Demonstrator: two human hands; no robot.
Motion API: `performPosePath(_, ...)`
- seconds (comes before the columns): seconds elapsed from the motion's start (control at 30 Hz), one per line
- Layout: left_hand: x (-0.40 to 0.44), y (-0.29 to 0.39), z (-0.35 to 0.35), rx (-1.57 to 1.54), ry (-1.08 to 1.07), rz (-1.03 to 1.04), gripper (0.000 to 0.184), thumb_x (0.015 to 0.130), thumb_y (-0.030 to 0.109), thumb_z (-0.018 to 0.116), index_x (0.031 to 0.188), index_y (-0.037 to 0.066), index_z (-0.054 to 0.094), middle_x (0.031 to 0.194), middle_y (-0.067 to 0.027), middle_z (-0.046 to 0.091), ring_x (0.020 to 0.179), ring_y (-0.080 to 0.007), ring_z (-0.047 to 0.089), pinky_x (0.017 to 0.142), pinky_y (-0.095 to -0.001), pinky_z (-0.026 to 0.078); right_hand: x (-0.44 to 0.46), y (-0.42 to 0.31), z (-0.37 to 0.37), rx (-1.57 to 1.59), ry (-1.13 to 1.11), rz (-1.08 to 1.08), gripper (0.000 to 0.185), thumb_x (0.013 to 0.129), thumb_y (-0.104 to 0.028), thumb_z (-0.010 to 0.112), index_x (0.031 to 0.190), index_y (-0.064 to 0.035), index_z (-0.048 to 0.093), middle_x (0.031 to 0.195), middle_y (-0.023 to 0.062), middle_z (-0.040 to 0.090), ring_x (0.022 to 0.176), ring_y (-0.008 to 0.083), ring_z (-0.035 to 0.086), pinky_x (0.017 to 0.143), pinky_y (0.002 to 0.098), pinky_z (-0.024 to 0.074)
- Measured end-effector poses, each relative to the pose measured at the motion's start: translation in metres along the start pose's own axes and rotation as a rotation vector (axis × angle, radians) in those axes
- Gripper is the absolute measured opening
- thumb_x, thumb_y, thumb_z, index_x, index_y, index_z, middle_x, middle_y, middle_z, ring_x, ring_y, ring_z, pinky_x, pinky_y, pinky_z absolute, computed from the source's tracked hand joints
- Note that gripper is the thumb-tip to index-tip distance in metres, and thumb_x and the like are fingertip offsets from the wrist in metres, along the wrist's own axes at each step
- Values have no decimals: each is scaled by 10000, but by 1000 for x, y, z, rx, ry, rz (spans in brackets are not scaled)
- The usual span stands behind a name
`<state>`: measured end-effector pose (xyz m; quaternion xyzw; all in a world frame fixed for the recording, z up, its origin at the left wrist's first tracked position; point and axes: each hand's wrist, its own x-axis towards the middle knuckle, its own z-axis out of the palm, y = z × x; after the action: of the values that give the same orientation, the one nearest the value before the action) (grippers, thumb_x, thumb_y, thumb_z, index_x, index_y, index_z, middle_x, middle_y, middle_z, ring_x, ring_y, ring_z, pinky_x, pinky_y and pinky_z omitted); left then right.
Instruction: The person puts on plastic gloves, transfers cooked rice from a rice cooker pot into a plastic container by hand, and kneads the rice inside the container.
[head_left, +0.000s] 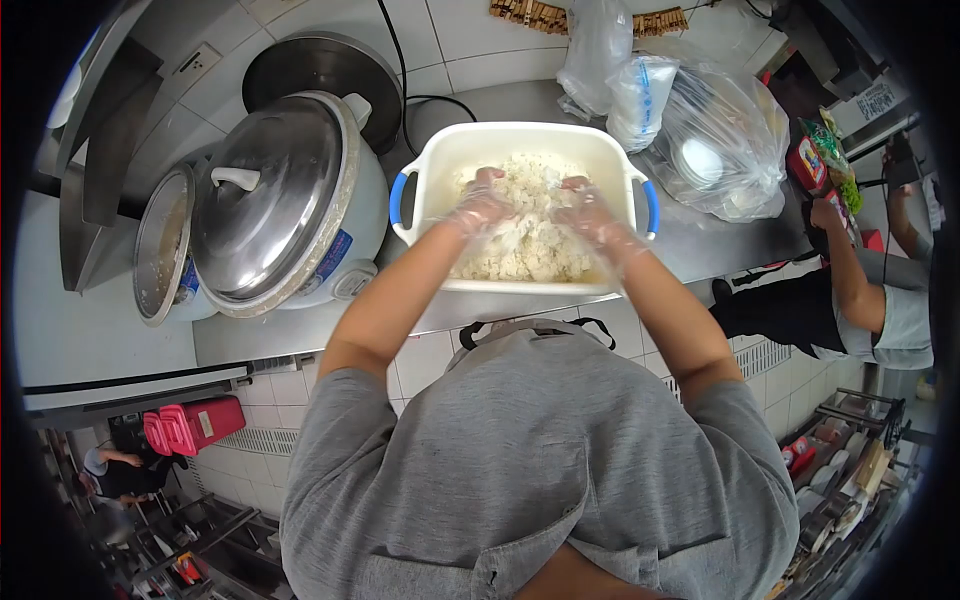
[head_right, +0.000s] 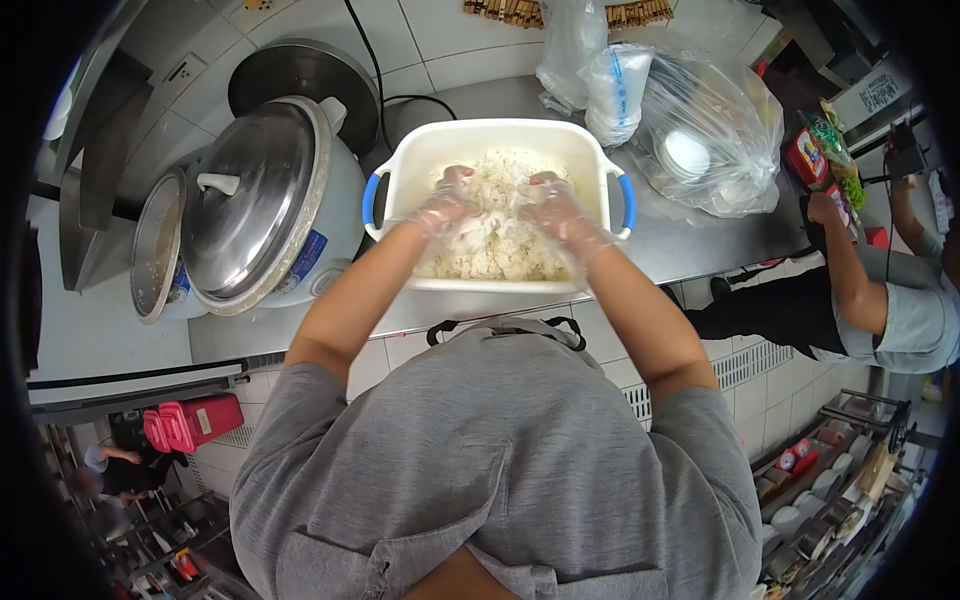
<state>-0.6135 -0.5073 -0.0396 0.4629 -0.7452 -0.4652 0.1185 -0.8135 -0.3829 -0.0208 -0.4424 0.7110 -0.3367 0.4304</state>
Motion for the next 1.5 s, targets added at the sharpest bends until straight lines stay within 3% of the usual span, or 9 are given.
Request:
performPosePath(0.17, -34, -16, -43, -622, -299, -457, 955, 797, 468, 726, 1562, 139, 259, 1554, -168, 337, 1431, -326, 350, 1154, -454, 271, -30, 23, -27, 372, -296, 130, 620, 925, -130, 685, 1484, -128, 418, 1485, 185, 457, 1335, 313, 498, 1109, 428, 424)
performPosePath(0.3, -55, 16, -36, -841, -279, -564, 954, 859, 667, 597, 1585, 161, 241, 1641, -142, 219, 1488, -301, 274, 1203, -511, 170, -18, 8, -21, -739, -912, 197, 474, 1012, -191, 558, 1477, -219, 473, 1573, 81, 380, 1419, 302, 402, 1216, 439, 286)
performPosePath(0.4, -35, 1, -17, -795, -326, -512, 954, 862, 685, 578, 1585, 162, 242, 1633, -141, 239, 1488, -297, 278, 1199, -524, 180, -26, -21, -10, -1288, -943, -326, 453, 1014, -207, 560, 1461, -252, 500, 1562, 93, 405, 1422, 291, 392, 1213, 411, 295)
performPosePath(0.47, -27, -2, -10, -770, -384, -481, 954, 865, 697, 565, 1586, 163, 242, 1627, -140, 252, 1488, -294, 280, 1197, -533, 187, -12, 0, 9, -194, -711, 512, 460, 998, -147, 582, 1447, -223, 519, 1539, 98, 445, 1426, 288, 390, 1200, 423, 331)
performPosePath(0.77, -40, 16, -6, -736, -432, -445, 959, 875, 751, 507, 1587, 166, 243, 1603, -137, 310, 1486, -281, 291, 1185, -573, 217, 12, 50, 43, 194, -683, 552, 722, 829, -386, 811, 1432, -103, 531, 1524, 117, 467, 1428, 274, 389, 1182, 459, 327)
performPosePath(0.9, -33, -11, 6, -642, -446, -443, 1064, 812, 860, 420, 1618, 235, 119, 1674, -165, 46, 1545, -345, 30, 1204, -593, 49, 7, 48, 45, 403, -706, 480, 777, 819, -448, 802, 1427, -53, 523, 1504, 138, 483, 1435, 298, 383, 1175, 470, 316)
performPosePath(1.23, -40, 16, 8, -579, -467, -464, 1068, 752, 769, 641, 1588, 224, 260, 1659, -186, 135, 1538, -325, 78, 1163, -656, 62, -7, 0, 27, 283, -532, 420, 759, 823, -485, 786, 1406, -59, 554, 1515, 192, 450, 1451, 325, 344, 1190, 485, 273)
performPosePath(1.43, 8, -35, 42, -424, -129, -228, 809, 808, 417, 798, 1450, 36, 488, 1385, -178, 584, 1294, -292, 533, 1081, -386, 406, -15, -12, 23, 373, -582, 233, 730, 855, -560, 727, 1389, -85, 582, 1521, 177, 445, 1478, 298, 263, 1222, 453, 174)
performPosePath(1.5, -3, -5, 25, -297, -65, -133, 692, 820, 324, 783, 1396, 23, 547, 1357, -163, 608, 1232, -273, 584, 1033, -336, 454, 4, -2, 31, -134, -452, 61, 757, 877, -576, 697, 1375, -20, 575, 1485, 195, 471, 1449, 294, 300, 1217, 435, 191)
